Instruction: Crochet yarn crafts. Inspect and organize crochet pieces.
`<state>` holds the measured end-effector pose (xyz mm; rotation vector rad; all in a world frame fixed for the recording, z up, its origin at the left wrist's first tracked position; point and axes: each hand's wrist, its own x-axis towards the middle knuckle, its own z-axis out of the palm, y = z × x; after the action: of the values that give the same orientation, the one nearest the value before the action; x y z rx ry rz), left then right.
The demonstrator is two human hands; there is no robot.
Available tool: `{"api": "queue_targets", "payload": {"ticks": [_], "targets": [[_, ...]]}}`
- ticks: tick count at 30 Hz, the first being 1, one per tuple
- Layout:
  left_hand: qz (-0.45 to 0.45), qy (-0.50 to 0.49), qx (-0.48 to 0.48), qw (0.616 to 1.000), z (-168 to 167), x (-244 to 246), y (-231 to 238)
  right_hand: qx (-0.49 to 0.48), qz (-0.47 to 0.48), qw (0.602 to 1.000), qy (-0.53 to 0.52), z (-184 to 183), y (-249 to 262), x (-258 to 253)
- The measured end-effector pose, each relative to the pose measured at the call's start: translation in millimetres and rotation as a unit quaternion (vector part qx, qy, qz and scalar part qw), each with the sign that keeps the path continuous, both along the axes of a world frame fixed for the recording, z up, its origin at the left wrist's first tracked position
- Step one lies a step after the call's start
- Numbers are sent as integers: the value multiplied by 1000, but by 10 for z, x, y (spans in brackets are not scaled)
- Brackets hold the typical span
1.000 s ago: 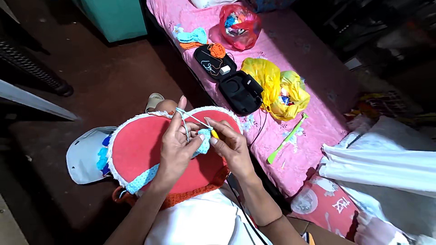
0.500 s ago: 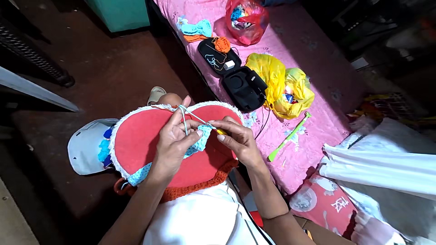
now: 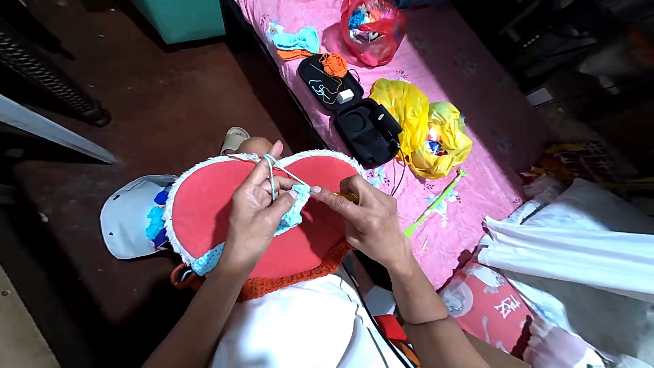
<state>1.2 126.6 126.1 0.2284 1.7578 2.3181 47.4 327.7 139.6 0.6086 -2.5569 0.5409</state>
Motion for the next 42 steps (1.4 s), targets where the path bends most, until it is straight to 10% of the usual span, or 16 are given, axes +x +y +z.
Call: {"api": "queue_targets", "payload": {"ticks": [10, 18, 25, 30, 36, 42], "targets": [[131, 166, -124, 970, -100, 133, 232, -61, -106, 992, 16, -186, -315, 140], [119, 170, -61, 976, -149, 163, 255, -470, -6, 864, -183, -187, -389, 16], [93, 117, -148, 978, 7, 53, -4, -89, -58, 991, 85, -302, -236, -35], [100, 151, -168, 969, -38, 38, -5, -102, 2, 994, 41, -254, -83, -51], [92, 204, -152, 963, -94, 59, 47, -469, 48, 841, -267, -186, -53, -37], [108, 152, -82, 979, -61, 49, 95, -556, 31, 766, -322, -169, -151, -53]]}}
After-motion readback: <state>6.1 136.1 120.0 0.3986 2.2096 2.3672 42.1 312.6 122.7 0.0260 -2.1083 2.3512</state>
